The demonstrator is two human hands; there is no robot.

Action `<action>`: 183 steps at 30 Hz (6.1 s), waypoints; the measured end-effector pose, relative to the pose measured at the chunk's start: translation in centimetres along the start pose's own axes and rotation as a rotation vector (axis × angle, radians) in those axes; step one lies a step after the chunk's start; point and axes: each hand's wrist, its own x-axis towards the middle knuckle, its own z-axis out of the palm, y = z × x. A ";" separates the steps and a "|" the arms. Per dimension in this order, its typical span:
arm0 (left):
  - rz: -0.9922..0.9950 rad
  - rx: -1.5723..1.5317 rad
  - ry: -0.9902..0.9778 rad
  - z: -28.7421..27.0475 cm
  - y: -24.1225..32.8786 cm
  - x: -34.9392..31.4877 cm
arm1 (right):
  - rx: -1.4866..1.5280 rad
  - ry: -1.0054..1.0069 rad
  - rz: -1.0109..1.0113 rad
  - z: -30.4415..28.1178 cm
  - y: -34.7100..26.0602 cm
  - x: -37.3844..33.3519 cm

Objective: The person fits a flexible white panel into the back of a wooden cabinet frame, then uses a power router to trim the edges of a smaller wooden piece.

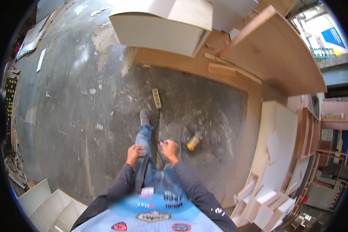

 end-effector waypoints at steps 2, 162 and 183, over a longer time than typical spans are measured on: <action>0.039 0.103 0.034 0.9 1.4 7.5 | -0.083 0.047 0.006 1.7 -0.2 7.5; 0.527 -0.004 -0.702 -38.5 95.5 21.7 | -0.209 0.682 -0.743 51.1 -88.7 23.7; 0.467 0.457 -0.937 -43.4 112.8 27.0 | -0.302 -0.579 -0.892 38.6 -104.0 42.1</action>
